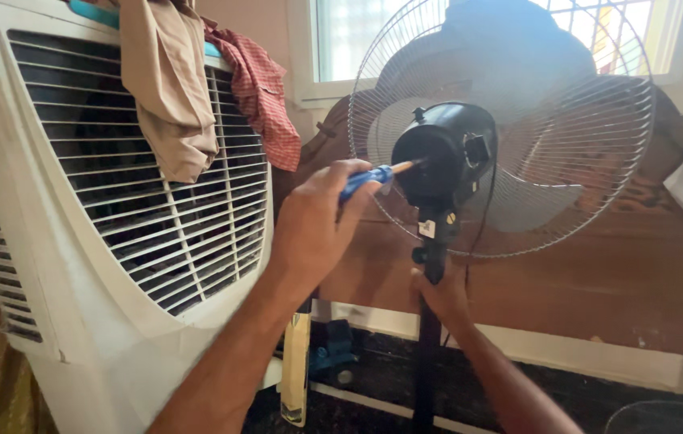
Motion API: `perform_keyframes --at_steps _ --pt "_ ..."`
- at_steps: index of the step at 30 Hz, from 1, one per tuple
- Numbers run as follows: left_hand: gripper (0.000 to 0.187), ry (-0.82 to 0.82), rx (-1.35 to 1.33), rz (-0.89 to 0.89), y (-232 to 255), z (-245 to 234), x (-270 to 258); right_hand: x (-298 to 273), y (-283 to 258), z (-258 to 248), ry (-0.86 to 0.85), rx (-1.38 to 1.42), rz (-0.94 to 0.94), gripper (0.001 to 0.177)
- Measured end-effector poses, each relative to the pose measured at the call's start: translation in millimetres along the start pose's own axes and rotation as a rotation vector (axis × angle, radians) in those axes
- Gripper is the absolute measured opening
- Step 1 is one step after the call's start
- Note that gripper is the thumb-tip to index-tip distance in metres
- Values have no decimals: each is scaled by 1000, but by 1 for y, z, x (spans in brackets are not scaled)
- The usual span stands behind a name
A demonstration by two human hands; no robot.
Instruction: The person uses a screwdriver to tighten screws on the rear motor housing of a standing fan. They repeatedly adjust the fan head and reposition the tool to access different screws while holding the fan steady.
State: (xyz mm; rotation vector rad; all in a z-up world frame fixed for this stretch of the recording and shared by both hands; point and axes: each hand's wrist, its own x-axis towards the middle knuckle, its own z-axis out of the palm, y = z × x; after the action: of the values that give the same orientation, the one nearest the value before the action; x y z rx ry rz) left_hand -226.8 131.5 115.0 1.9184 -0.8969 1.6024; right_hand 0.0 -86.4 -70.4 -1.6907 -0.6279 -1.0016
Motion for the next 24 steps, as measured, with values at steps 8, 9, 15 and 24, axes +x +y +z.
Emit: perform_keyframes --at_steps 8,9,15,24 --pt "26 18 80 15 0 4 -7 -7 38 23 181 -77 166 31" --pt "26 31 71 28 -2 4 -7 -6 40 25 220 -71 89 34" --pt "27 53 -17 -57 -11 8 -11 -9 37 18 133 -30 174 30" --pt "28 153 -164 -139 -16 24 -17 -9 42 19 119 65 191 32"
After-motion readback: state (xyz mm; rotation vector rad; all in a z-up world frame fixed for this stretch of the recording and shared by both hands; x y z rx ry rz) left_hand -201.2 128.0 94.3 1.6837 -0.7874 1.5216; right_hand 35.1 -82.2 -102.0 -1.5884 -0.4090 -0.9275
